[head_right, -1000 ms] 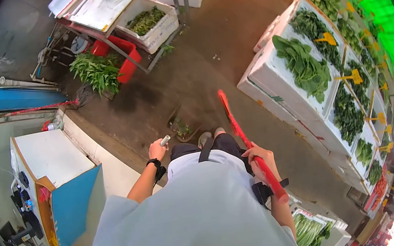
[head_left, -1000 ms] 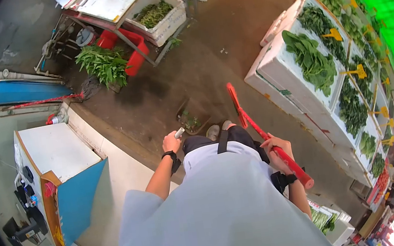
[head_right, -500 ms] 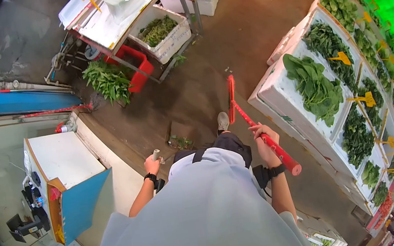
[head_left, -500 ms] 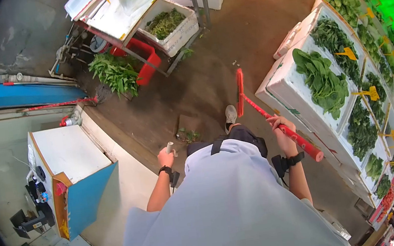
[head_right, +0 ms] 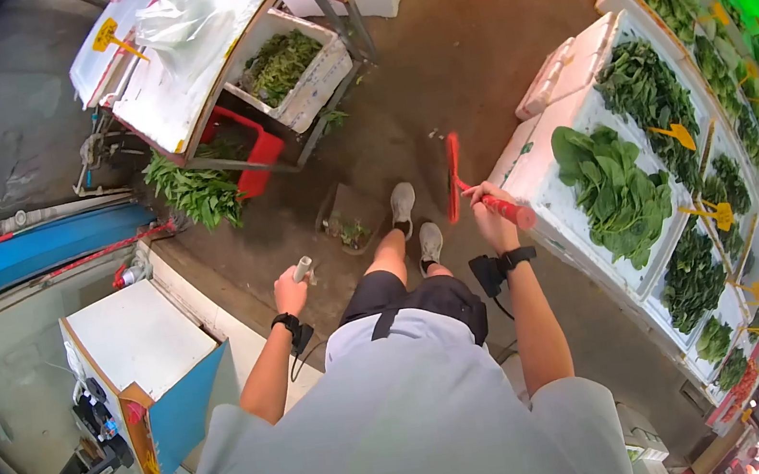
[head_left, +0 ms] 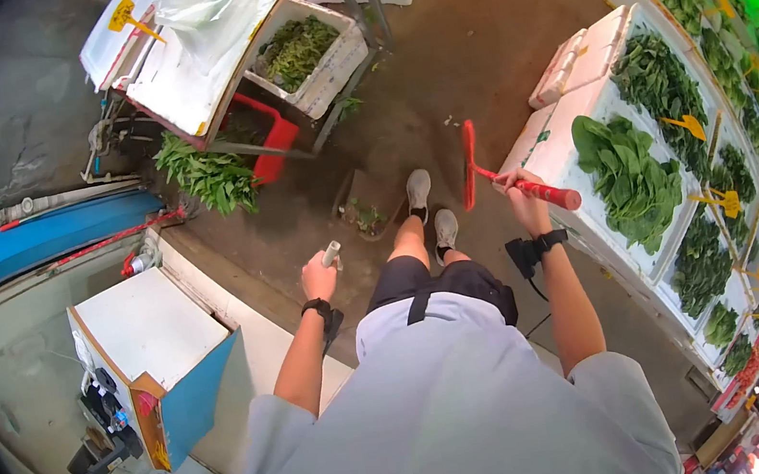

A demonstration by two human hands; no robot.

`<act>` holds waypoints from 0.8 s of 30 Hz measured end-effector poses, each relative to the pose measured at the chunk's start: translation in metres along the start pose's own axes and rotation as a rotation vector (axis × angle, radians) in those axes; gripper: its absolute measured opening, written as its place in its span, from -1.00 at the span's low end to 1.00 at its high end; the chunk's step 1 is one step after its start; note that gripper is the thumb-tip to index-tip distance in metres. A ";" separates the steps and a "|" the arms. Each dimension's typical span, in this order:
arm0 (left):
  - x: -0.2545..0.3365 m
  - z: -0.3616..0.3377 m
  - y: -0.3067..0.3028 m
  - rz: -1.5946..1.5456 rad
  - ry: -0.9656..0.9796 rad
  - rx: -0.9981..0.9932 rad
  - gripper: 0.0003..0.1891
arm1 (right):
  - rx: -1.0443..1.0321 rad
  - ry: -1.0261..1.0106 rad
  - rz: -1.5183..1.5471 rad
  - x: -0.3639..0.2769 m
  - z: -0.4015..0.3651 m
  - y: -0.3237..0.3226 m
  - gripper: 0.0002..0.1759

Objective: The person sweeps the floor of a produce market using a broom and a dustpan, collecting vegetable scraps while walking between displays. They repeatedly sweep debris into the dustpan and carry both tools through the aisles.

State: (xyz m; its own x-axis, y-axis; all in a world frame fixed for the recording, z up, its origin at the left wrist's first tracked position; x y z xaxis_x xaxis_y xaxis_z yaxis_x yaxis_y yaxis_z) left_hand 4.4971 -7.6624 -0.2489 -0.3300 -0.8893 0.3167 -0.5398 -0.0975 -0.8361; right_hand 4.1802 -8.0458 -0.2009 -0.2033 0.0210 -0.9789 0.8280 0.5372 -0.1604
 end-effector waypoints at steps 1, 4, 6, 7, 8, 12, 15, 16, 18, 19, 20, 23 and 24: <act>0.018 0.017 -0.002 0.015 0.020 -0.032 -0.78 | -0.058 -0.045 -0.089 0.003 0.017 0.004 -0.95; 0.058 0.070 0.005 0.038 0.016 -0.097 -0.78 | -0.029 0.081 -0.086 0.046 0.060 0.012 -0.96; 0.080 0.103 0.017 0.040 0.073 -0.140 -0.85 | 0.063 0.202 -0.018 0.055 0.084 0.013 -0.97; 0.090 0.120 0.023 0.045 0.114 -0.153 -0.85 | 0.106 0.265 0.018 0.055 0.094 0.017 -0.97; 0.104 0.136 0.026 0.054 0.156 -0.167 -0.85 | 0.139 0.321 0.068 0.058 0.103 0.022 -0.96; 0.155 0.183 0.049 0.155 0.287 -0.232 -0.85 | 0.228 0.392 0.187 0.069 0.124 0.043 -0.86; 0.194 0.214 0.069 0.204 0.372 -0.255 -0.86 | 0.336 0.334 0.284 0.089 0.133 0.053 -0.79; 0.204 0.224 0.077 0.221 0.390 -0.266 -0.87 | 0.314 0.311 0.209 0.094 0.136 0.055 -0.80; 0.223 0.242 0.094 0.245 0.468 -0.241 -0.89 | 0.268 0.263 0.066 0.104 0.140 0.062 -0.81; 0.234 0.248 0.102 0.270 0.506 -0.235 -0.90 | 0.220 0.242 -0.010 0.072 0.153 0.075 -0.86; 0.248 0.253 0.109 0.294 0.544 -0.226 -0.90 | 0.197 0.209 -0.028 0.069 0.157 0.084 -0.86; 0.288 0.261 0.126 0.290 0.633 -0.224 -0.92 | 0.157 0.136 -0.066 0.063 0.167 0.102 -0.85; 0.294 0.265 0.136 0.292 0.629 -0.228 -0.93 | 0.134 0.113 -0.106 0.058 0.170 0.109 -0.85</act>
State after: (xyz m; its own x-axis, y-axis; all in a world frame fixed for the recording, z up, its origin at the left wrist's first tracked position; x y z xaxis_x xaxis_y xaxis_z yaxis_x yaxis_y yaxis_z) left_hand 4.5321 -8.0553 -0.3888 -0.8309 -0.4327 0.3499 -0.4870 0.2611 -0.8335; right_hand 4.3476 -8.1293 -0.2971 -0.3440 0.0690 -0.9364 0.8594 0.4249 -0.2844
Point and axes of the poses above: each hand's wrist, its own z-axis towards the middle knuckle, its own y-axis out of the palm, x = y × z, the point moved 8 cm from there along z, towards the middle knuckle, and after that the axes turned 1 degree about -y, right-handed, at the moved point
